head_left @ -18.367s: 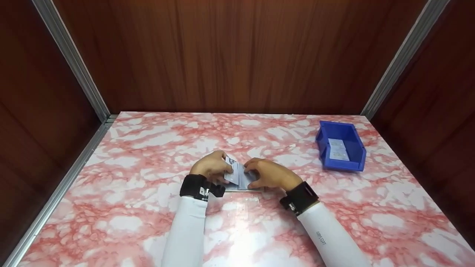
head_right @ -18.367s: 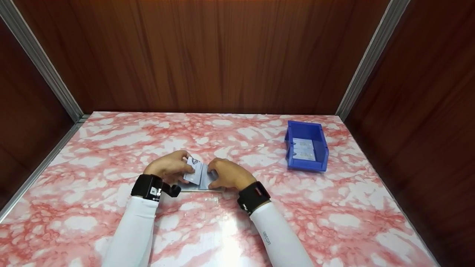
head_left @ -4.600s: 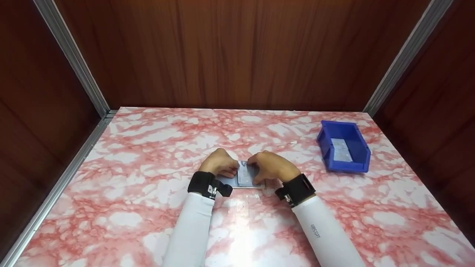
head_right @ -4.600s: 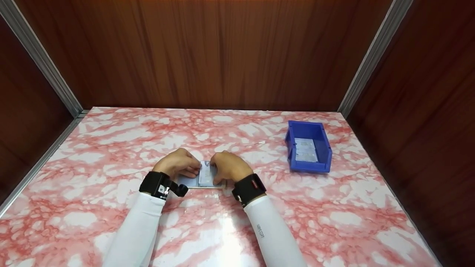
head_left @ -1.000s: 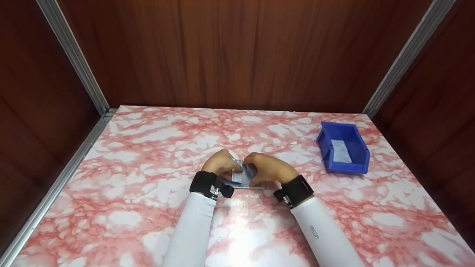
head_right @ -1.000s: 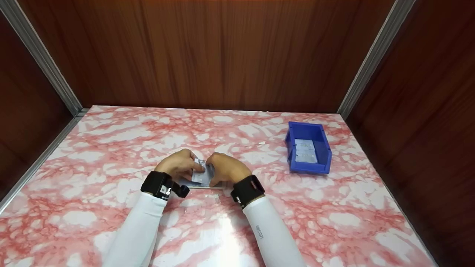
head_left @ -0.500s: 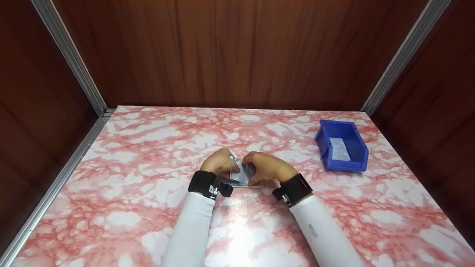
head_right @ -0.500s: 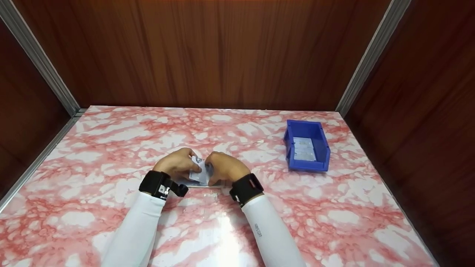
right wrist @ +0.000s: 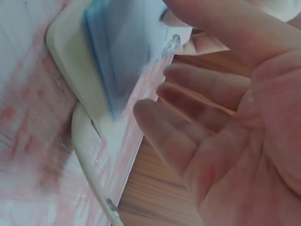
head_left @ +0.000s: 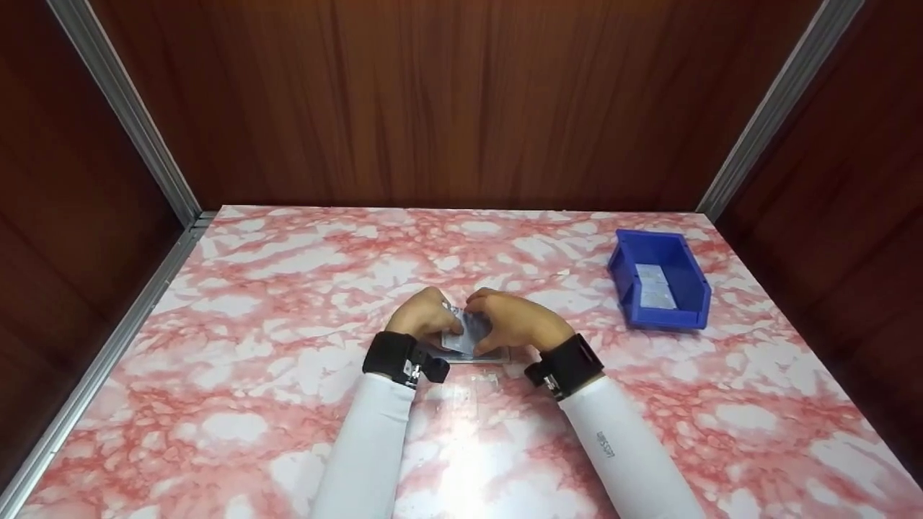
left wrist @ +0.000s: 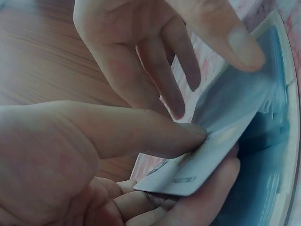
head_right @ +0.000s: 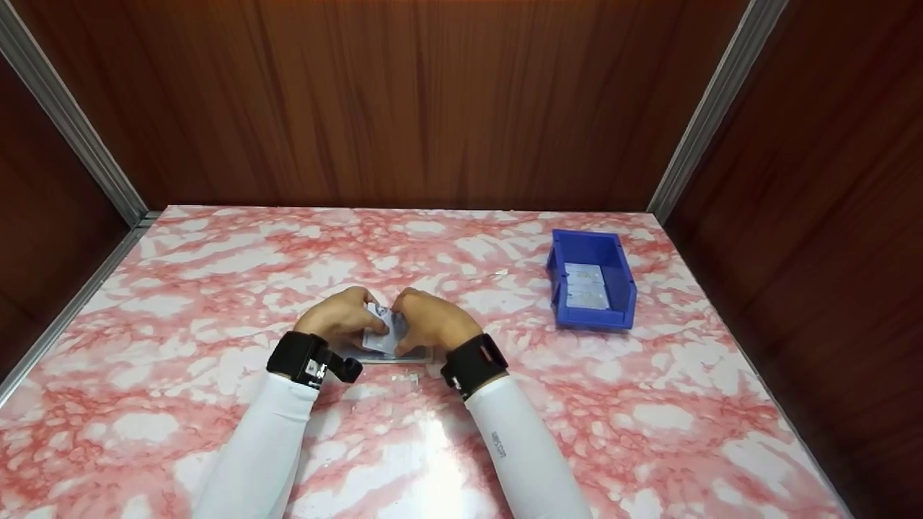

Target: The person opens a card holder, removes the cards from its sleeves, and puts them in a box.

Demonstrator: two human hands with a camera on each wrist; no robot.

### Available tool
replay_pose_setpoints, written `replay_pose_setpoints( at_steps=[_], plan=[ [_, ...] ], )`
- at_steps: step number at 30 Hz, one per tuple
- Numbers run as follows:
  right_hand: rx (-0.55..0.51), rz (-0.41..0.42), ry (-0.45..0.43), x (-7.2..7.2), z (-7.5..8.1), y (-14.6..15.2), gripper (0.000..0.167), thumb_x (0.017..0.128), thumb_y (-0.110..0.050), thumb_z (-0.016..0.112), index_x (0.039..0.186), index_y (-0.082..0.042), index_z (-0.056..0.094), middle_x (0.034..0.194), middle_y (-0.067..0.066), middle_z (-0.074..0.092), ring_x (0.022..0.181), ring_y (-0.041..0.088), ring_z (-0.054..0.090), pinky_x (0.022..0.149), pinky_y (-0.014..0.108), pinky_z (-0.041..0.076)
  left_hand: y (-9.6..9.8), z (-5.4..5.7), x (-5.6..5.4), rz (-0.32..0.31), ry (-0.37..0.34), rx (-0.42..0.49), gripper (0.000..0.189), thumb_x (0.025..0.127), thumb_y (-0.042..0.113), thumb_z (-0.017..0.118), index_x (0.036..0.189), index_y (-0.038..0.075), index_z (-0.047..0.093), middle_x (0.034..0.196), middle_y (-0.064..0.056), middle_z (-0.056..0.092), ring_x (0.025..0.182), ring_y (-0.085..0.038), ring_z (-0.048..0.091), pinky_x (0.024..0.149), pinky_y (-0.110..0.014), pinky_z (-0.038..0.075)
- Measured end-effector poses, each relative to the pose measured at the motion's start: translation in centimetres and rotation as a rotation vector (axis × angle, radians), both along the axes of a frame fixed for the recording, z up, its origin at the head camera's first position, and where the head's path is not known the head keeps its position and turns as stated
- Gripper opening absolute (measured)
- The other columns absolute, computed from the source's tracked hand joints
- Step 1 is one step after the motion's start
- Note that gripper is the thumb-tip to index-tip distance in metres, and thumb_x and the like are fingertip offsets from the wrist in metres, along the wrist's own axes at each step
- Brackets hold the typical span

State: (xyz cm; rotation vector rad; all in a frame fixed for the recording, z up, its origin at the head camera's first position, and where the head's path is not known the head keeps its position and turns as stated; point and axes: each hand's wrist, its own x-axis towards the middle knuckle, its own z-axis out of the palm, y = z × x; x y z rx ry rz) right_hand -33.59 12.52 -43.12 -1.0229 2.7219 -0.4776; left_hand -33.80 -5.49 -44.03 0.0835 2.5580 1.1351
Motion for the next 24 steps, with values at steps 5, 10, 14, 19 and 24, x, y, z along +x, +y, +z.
replay_pose_setpoints(
  at_steps=[5,10,14,19,24],
  plan=[
    [0.015,0.018,-0.011,0.07,-0.33,-0.12,0.05,0.062,-0.018,0.083,0.107,-0.008,0.065,0.118,0.007,0.058,0.103,0.023,0.056,0.09,0.033,0.045,-0.14,0.0,0.12,0.001,-0.021,0.038,0.025,0.065,0.009,0.074,0.085,0.003,0.059,0.08,-0.005,0.06,0.062,-0.018,0.061,0.053,-0.027,0.052],
    [0.026,-0.008,-0.035,0.09,-0.35,-0.15,0.052,0.062,-0.017,0.082,0.11,-0.01,0.064,0.12,0.005,0.058,0.107,0.022,0.056,0.094,0.033,0.044,-0.26,0.08,0.12,-0.001,-0.032,0.058,0.027,0.066,0.008,0.073,0.088,0.002,0.058,0.082,-0.007,0.059,0.06,-0.019,0.06,0.052,-0.027,0.053],
    [0.03,-0.018,-0.034,0.08,-0.39,-0.15,0.051,0.062,-0.02,0.084,0.109,-0.013,0.065,0.12,0.004,0.058,0.108,0.021,0.055,0.094,0.032,0.044,-0.3,0.15,0.06,-0.003,-0.031,0.068,0.026,0.066,0.007,0.072,0.087,0.002,0.057,0.081,-0.008,0.06,0.057,-0.019,0.06,0.051,-0.029,0.053],
    [0.035,-0.002,-0.024,-0.04,-0.49,-0.11,0.05,0.062,-0.021,0.084,0.108,-0.012,0.066,0.12,0.005,0.058,0.108,0.021,0.055,0.094,0.032,0.044,-0.41,0.38,0.14,0.012,-0.061,0.138,0.027,0.068,0.006,0.069,0.089,0.002,0.052,0.087,-0.012,0.061,0.058,-0.021,0.064,0.059,-0.037,0.057],
    [0.037,-0.007,-0.037,-0.09,-0.45,-0.11,0.053,0.062,-0.022,0.083,0.111,-0.011,0.064,0.122,0.005,0.057,0.11,0.022,0.055,0.095,0.033,0.044,-0.63,0.67,0.29,0.041,-0.097,0.205,0.028,0.069,0.004,0.067,0.091,0.001,0.049,0.094,-0.014,0.059,0.06,-0.023,0.066,0.064,-0.041,0.057]
  ],
)
